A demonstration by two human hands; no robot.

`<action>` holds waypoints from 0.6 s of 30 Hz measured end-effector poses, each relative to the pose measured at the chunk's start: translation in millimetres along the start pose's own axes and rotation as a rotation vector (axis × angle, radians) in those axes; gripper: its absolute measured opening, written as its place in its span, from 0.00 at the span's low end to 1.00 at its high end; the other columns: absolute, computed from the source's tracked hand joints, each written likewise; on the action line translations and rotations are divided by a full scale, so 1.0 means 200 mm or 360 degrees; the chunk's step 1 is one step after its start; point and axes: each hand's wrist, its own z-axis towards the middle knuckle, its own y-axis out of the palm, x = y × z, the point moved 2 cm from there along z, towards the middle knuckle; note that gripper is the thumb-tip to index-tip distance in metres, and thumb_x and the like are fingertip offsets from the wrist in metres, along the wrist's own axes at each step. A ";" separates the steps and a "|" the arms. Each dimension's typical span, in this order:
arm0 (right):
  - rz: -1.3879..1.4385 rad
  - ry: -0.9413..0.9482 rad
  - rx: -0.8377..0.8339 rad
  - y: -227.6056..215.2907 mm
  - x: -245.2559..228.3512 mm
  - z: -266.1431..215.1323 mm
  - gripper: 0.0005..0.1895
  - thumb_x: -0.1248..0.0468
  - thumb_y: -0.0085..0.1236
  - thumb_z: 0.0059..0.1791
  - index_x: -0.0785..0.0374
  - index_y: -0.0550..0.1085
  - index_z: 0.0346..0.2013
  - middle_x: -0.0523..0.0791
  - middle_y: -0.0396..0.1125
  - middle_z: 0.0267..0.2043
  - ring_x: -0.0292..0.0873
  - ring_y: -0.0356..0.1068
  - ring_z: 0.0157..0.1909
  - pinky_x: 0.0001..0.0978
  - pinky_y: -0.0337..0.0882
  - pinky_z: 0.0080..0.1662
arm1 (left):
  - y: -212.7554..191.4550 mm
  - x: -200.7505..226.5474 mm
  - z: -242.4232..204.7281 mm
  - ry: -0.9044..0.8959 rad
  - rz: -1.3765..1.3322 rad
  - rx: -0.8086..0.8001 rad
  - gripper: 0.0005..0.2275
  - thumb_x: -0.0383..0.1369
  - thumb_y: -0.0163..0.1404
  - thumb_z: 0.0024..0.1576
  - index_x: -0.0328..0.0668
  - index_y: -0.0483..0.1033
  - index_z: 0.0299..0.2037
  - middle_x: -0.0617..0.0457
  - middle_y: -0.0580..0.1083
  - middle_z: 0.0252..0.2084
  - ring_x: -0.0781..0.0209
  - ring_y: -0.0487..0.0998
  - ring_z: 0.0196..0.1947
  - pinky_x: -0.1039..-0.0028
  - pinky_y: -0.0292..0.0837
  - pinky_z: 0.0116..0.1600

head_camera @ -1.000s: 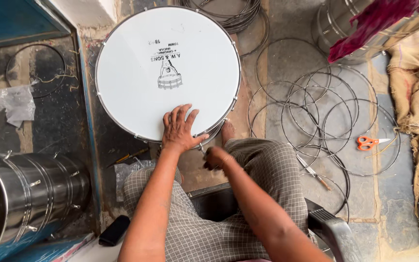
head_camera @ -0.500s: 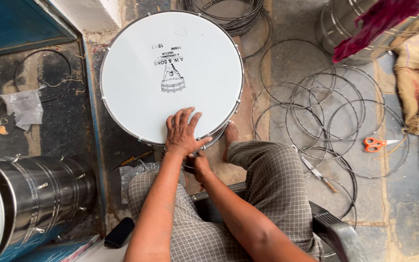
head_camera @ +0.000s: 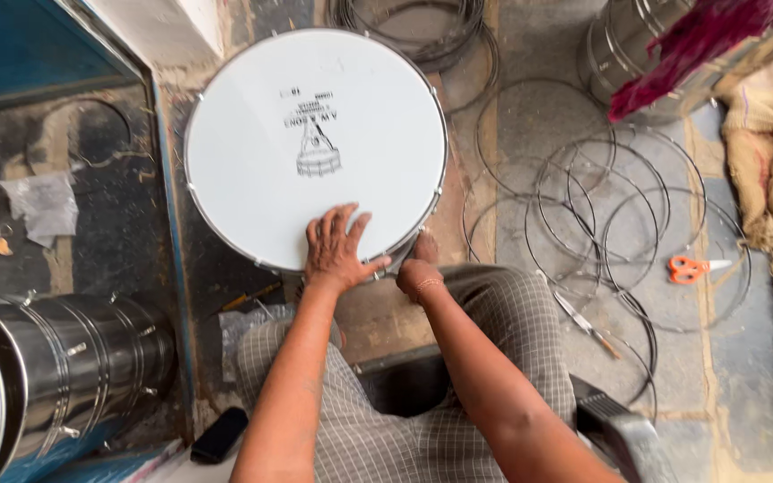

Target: The person is assembling a drum by tightening the tension rods on the drumhead using a drum key. They systematically rotate the key to secure the head to the metal shell.

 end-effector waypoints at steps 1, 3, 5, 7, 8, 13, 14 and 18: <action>0.0125 0.0039 -0.0247 0.06 0.02 -0.03 0.07 0.63 0.59 0.52 0.63 0.75 0.41 0.49 0.78 0.34 0.44 0.74 0.28 0.40 0.73 0.30 | 0.01 -0.01 0.01 0.0006 -0.0006 0.0006 0.43 0.62 0.60 0.42 0.57 0.62 0.66 0.52 0.55 0.70 0.50 0.49 0.71 0.50 0.39 0.71; 0.0471 0.0154 -0.0591 0.17 0.03 -0.08 0.07 0.64 0.59 0.52 0.63 0.73 0.42 0.50 0.78 0.35 0.46 0.75 0.29 0.42 0.73 0.29 | 0.02 -0.01 0.01 0.0012 -0.0017 0.0026 0.42 0.62 0.60 0.42 0.57 0.63 0.66 0.52 0.56 0.70 0.50 0.49 0.71 0.50 0.40 0.71; 0.1064 0.0360 -0.0708 0.30 0.03 -0.11 0.07 0.65 0.58 0.52 0.63 0.72 0.44 0.51 0.78 0.35 0.47 0.75 0.30 0.44 0.73 0.29 | 0.01 -0.01 0.00 0.0015 -0.0018 0.0049 0.42 0.62 0.60 0.42 0.58 0.63 0.66 0.54 0.56 0.70 0.52 0.50 0.71 0.50 0.40 0.72; 0.1530 0.0508 -0.0783 0.38 0.00 -0.12 0.11 0.69 0.59 0.52 0.63 0.69 0.47 0.53 0.77 0.36 0.50 0.78 0.31 0.47 0.76 0.30 | 0.01 -0.01 0.00 0.0007 -0.0017 0.0041 0.42 0.62 0.60 0.41 0.58 0.63 0.66 0.54 0.57 0.70 0.52 0.50 0.71 0.50 0.40 0.72; 0.1693 0.0518 -0.0786 0.41 -0.02 -0.12 0.10 0.70 0.56 0.53 0.64 0.68 0.47 0.54 0.77 0.37 0.52 0.79 0.32 0.48 0.77 0.30 | 0.01 -0.01 0.00 0.0000 -0.0013 0.0035 0.42 0.63 0.60 0.41 0.59 0.63 0.66 0.54 0.57 0.70 0.52 0.50 0.71 0.50 0.41 0.72; 0.2553 0.0468 -0.0680 0.52 -0.19 -0.08 0.11 0.73 0.51 0.52 0.59 0.64 0.47 0.50 0.75 0.40 0.50 0.79 0.37 0.51 0.81 0.38 | 0.03 -0.02 0.02 0.0016 0.0012 0.0019 0.43 0.63 0.61 0.40 0.59 0.62 0.66 0.53 0.57 0.69 0.51 0.51 0.71 0.49 0.42 0.71; 0.2611 0.0455 -0.0573 0.56 -0.23 -0.08 0.11 0.72 0.51 0.52 0.59 0.65 0.48 0.48 0.74 0.38 0.49 0.78 0.36 0.50 0.81 0.39 | 0.03 -0.02 0.01 0.0032 0.0021 0.0040 0.43 0.62 0.61 0.40 0.59 0.62 0.66 0.53 0.57 0.69 0.51 0.51 0.71 0.49 0.42 0.71; 0.2777 0.0452 -0.0328 0.61 -0.29 -0.05 0.10 0.68 0.49 0.53 0.58 0.66 0.49 0.44 0.71 0.33 0.45 0.74 0.31 0.46 0.78 0.37 | 0.04 -0.02 0.01 0.0032 0.0009 0.0057 0.43 0.63 0.61 0.39 0.58 0.62 0.66 0.52 0.57 0.69 0.50 0.52 0.70 0.48 0.42 0.71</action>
